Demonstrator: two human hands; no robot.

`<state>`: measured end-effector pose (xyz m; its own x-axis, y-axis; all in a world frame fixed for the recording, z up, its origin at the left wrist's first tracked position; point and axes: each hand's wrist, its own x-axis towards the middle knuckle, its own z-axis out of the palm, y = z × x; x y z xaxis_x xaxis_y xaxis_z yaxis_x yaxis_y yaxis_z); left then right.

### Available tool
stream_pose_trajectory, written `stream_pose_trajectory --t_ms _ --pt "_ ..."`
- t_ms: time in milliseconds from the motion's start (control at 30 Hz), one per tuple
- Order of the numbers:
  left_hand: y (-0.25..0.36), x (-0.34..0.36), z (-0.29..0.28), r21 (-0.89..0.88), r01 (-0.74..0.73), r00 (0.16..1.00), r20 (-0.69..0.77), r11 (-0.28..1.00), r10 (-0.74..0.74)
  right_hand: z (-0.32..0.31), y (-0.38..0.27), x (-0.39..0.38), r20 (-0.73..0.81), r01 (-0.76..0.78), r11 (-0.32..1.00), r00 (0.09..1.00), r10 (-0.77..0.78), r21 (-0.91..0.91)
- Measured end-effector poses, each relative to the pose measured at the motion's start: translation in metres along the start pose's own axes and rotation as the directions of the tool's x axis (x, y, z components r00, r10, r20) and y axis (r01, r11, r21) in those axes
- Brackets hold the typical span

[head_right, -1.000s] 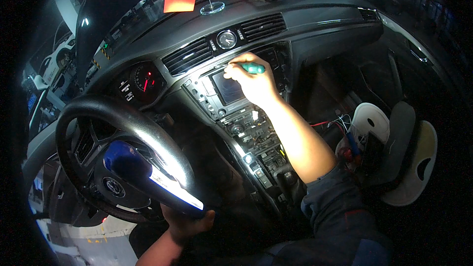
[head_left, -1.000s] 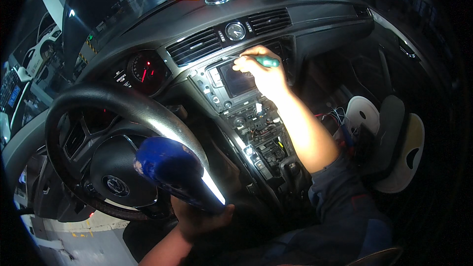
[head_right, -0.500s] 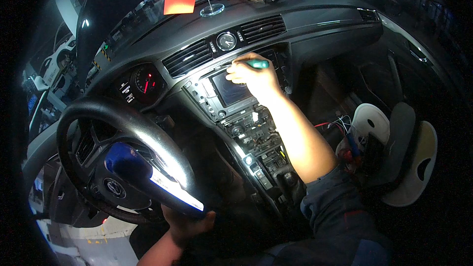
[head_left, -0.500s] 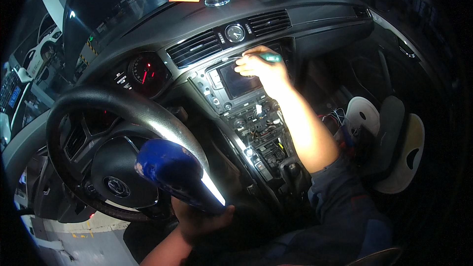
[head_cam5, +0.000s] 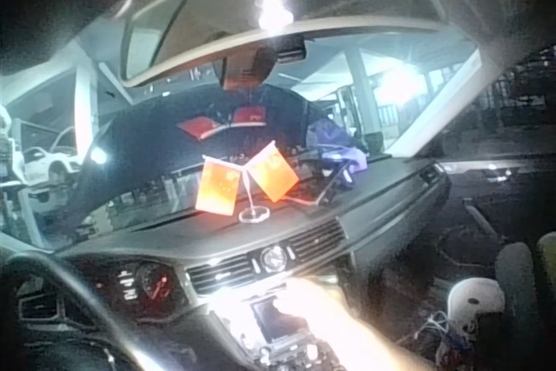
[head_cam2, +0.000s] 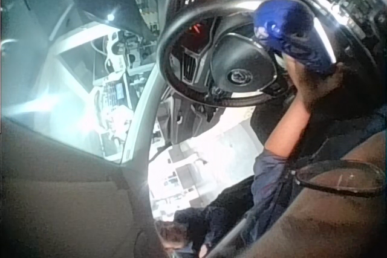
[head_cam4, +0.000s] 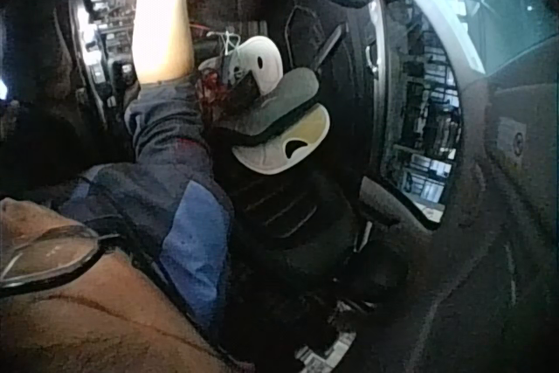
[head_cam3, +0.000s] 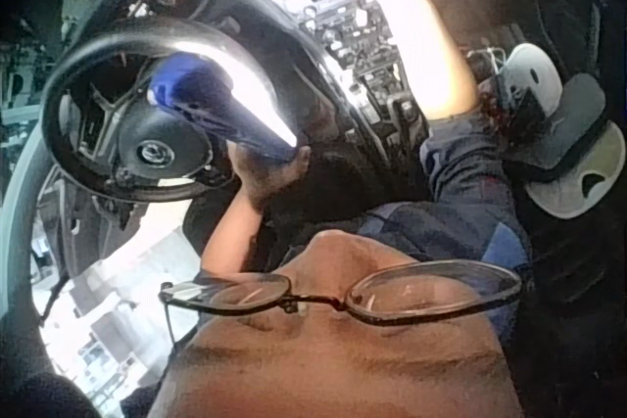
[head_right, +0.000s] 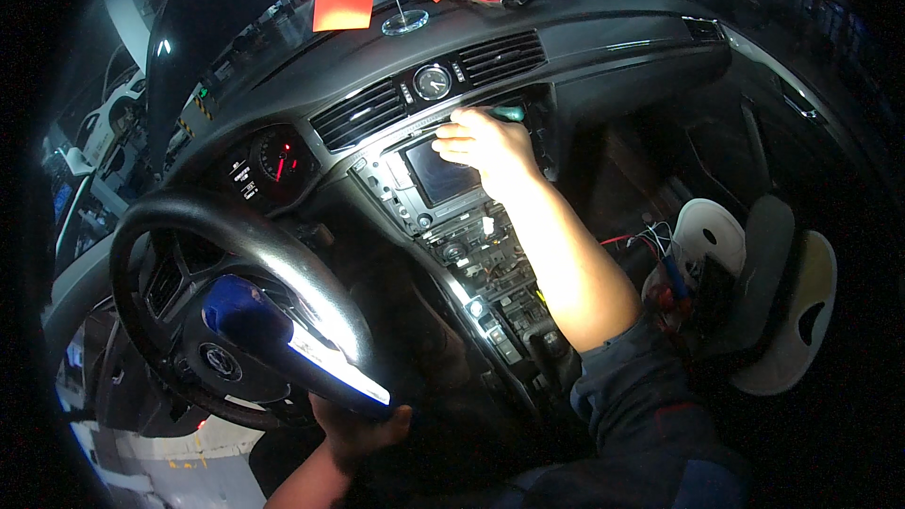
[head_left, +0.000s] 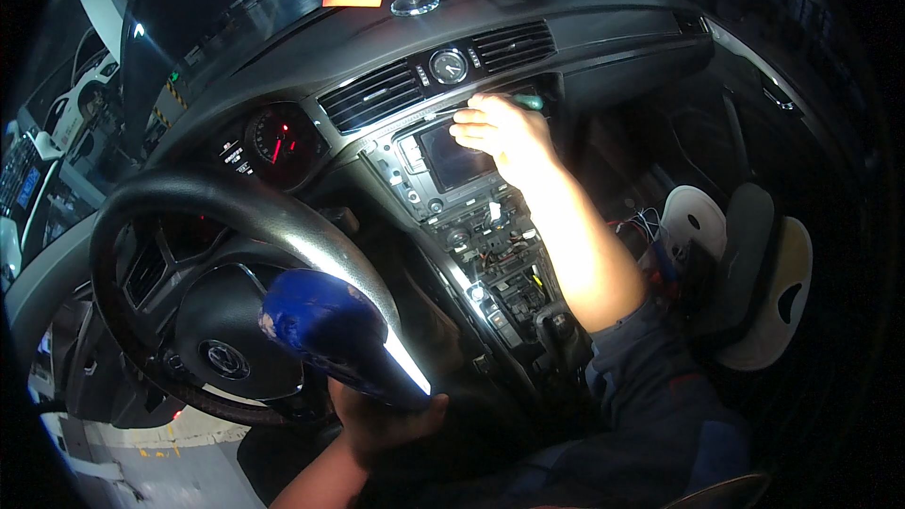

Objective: The person works inside a car, using a flashlight to illuminate the dashboard area. They remove a panel, connect wires, and use a screwdriver to adjust components within the dashboard.

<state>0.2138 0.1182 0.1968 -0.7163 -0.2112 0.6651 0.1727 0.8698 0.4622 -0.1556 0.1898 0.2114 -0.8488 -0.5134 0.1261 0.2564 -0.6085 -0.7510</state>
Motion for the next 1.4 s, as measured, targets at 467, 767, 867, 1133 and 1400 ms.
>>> stream_pose_trajectory --t_ms 467,767,867,1133,1400 --pt "0.001 -0.006 0.001 0.035 0.049 0.999 0.001 0.998 -0.049 0.020 -0.016 -0.001 -0.055 -0.117 0.992 0.991 0.120 0.054" --pt "-0.007 -0.003 0.001 0.013 -0.053 0.998 -0.014 0.999 0.053 0.019 -0.009 -0.001 -0.152 0.035 0.989 0.987 -0.057 -0.144" --pt "-0.010 -0.008 0.001 0.089 -0.068 0.998 0.002 0.994 0.068 0.016 -0.007 0.000 -0.190 0.043 0.993 0.980 -0.064 -0.114" --pt "-0.014 -0.014 0.002 0.198 -0.106 0.994 0.042 0.975 0.099 0.019 -0.001 -0.001 -0.141 0.030 0.991 0.989 -0.048 -0.130" --pt "-0.013 -0.015 -0.001 0.114 -0.038 0.996 0.087 0.993 0.028 0.018 0.005 -0.004 -0.184 0.112 0.985 0.974 -0.135 -0.128"
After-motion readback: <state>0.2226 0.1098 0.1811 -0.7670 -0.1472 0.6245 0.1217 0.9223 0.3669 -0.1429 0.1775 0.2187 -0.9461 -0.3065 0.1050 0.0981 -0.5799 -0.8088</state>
